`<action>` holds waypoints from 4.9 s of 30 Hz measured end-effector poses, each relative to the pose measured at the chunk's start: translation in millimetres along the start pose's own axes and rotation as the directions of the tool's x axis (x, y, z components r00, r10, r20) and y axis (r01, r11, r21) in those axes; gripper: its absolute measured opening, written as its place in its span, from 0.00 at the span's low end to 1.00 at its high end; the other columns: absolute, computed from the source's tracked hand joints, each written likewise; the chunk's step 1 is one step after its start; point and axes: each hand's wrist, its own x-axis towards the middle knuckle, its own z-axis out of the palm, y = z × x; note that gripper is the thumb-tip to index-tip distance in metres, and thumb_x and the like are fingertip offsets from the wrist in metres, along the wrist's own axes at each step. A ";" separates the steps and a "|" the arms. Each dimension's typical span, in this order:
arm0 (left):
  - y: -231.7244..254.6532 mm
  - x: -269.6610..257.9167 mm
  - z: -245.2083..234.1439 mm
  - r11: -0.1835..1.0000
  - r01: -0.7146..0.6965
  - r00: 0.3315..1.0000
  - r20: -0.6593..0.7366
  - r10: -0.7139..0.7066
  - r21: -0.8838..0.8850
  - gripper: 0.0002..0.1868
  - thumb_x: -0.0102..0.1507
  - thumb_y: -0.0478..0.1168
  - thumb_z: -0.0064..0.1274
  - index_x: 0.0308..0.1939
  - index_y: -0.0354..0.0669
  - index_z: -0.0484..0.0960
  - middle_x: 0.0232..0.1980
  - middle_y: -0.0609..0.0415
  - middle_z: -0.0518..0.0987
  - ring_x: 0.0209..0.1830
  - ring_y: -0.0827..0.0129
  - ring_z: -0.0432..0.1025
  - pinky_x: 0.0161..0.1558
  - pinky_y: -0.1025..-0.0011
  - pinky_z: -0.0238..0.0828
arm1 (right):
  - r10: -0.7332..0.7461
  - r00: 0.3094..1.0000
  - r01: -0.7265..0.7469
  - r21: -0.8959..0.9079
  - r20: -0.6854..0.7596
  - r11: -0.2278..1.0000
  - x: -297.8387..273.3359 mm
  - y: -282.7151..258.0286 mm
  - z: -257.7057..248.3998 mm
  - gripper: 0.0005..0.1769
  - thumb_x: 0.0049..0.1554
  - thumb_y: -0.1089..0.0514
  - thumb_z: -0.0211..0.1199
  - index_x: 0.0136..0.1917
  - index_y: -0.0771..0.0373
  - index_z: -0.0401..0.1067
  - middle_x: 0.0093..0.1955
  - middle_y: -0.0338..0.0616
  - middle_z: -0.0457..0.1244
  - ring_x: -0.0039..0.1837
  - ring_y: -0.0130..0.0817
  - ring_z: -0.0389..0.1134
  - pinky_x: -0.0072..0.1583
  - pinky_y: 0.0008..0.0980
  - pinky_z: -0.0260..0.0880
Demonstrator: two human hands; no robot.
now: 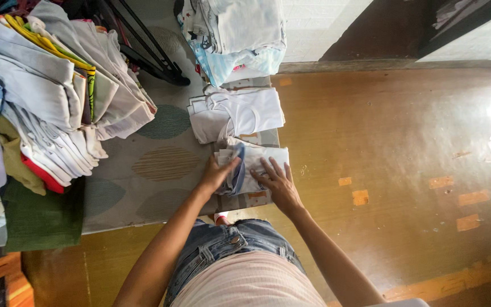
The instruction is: The person sorts a pile of clothes on a table, picking up individual items, folding them, and placing them into separate stacks.
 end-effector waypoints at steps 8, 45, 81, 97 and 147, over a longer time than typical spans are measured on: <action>-4.3 -10.1 20.4 0.913 -0.172 0.951 -0.180 0.253 0.371 0.67 0.48 0.49 0.71 0.77 0.25 0.42 0.69 0.22 0.59 0.67 0.35 0.62 0.66 0.56 0.63 | -0.102 0.995 0.103 -0.066 0.015 0.992 11.7 15.6 -10.1 0.47 0.52 0.74 0.53 0.79 0.37 0.57 0.84 0.43 0.45 0.85 0.45 0.42 0.79 0.65 0.37; 16.2 -129.3 -159.6 0.922 -0.306 0.952 0.048 0.304 0.238 0.26 0.67 0.53 0.49 0.68 0.49 0.74 0.69 0.48 0.75 0.69 0.56 0.70 0.67 0.58 0.65 | 0.376 0.896 -0.207 0.525 -0.237 0.826 83.3 -89.5 28.6 0.21 0.52 0.64 0.62 0.60 0.57 0.73 0.74 0.52 0.57 0.75 0.53 0.58 0.66 0.43 0.65; 30.5 -234.7 -568.8 0.831 0.197 0.449 -0.801 0.396 0.521 0.33 0.66 0.55 0.59 0.71 0.49 0.67 0.78 0.37 0.53 0.80 0.41 0.45 0.67 0.30 0.38 | 0.239 0.962 -0.217 0.894 0.128 0.391 326.2 -589.1 47.9 0.82 0.45 0.41 0.82 0.83 0.66 0.20 0.84 0.65 0.31 0.84 0.54 0.35 0.78 0.44 0.45; 0.2 -188.2 -584.8 0.862 -0.192 0.632 -0.613 0.475 0.470 0.34 0.74 0.59 0.37 0.77 0.40 0.64 0.75 0.30 0.63 0.73 0.36 0.60 0.70 0.51 0.57 | 0.043 0.998 -0.050 0.993 0.045 0.111 316.8 -533.4 85.0 0.47 0.62 0.60 0.62 0.84 0.61 0.36 0.77 0.52 0.52 0.75 0.36 0.57 0.72 0.35 0.61; 74.2 -104.3 -78.4 0.972 -0.222 0.929 0.286 0.233 -0.073 0.40 0.57 0.34 0.64 0.71 0.59 0.66 0.41 0.52 0.70 0.39 0.64 0.71 0.44 0.66 0.73 | 0.520 0.828 -0.428 0.836 0.210 0.344 58.7 -13.0 -109.1 0.29 0.47 0.63 0.73 0.63 0.67 0.71 0.47 0.52 0.73 0.50 0.35 0.73 0.54 0.39 0.72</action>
